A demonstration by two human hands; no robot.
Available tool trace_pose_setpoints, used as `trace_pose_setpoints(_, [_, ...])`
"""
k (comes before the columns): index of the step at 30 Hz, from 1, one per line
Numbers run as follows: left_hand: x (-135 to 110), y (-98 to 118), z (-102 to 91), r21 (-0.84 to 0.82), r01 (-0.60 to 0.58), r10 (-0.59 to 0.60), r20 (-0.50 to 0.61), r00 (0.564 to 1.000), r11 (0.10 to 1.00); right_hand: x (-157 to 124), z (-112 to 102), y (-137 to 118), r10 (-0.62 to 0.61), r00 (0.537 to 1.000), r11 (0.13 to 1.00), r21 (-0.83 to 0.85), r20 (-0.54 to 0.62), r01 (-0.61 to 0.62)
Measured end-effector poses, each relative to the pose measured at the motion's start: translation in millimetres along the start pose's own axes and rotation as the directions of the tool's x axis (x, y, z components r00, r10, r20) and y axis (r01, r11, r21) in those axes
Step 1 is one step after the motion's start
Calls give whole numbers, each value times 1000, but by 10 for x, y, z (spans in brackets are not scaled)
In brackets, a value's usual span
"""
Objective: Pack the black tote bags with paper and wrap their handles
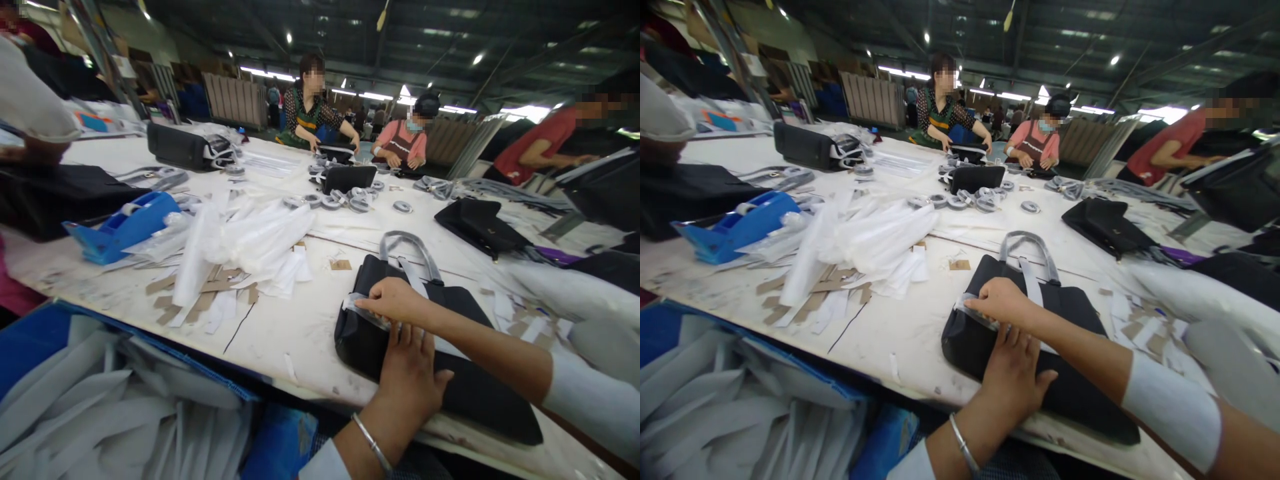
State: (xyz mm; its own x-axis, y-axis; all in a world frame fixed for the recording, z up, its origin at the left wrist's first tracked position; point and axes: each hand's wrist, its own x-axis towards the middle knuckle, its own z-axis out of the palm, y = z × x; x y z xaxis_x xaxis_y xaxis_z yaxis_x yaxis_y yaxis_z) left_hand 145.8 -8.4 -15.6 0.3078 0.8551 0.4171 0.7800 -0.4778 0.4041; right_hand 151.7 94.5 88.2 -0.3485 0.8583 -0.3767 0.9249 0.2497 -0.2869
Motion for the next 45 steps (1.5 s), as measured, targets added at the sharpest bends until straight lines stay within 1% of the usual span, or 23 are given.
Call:
trace_pose_setpoints(3, [2,-14,-3,-21,-9,9,5,1000,1000,76,-13,29,29,994,997,65,107,-36])
trace_pose_setpoints(9, [-12,-29,22,-37,-17,17,17,1000,999,78,-145,116,9,967,970,232,255,-71])
trace_pose_setpoints(12, [-16,-29,48,-41,-11,12,15,1000,999,46,-206,149,9,956,948,301,293,-101])
trace_pose_setpoints(14, [-17,-27,56,-44,-12,12,14,1000,999,29,-234,158,7,954,946,308,301,-104])
trace_pose_setpoints(18, [-18,-22,42,-45,-19,20,13,1000,999,-12,-288,169,-8,955,954,289,295,-81])
trace_pose_setpoints(23, [-17,-26,48,-61,-5,5,12,1000,998,-86,-341,264,-26,967,944,326,255,-61])
trace_pose_setpoints(33, [-44,-30,89,-82,-7,4,-37,999,997,-265,-250,519,8,967,887,445,253,-123])
trace_pose_setpoints(36, [-55,-31,102,-102,-12,7,-57,998,995,-284,-223,604,9,968,882,455,250,-125])
trace_pose_setpoints(40, [-62,-33,114,-107,-12,6,-62,998,994,-286,-198,690,-18,978,909,411,206,-70])
trace_pose_setpoints(45, [-56,-33,102,-99,-13,7,-67,998,995,-249,-166,772,-63,992,962,272,111,31])
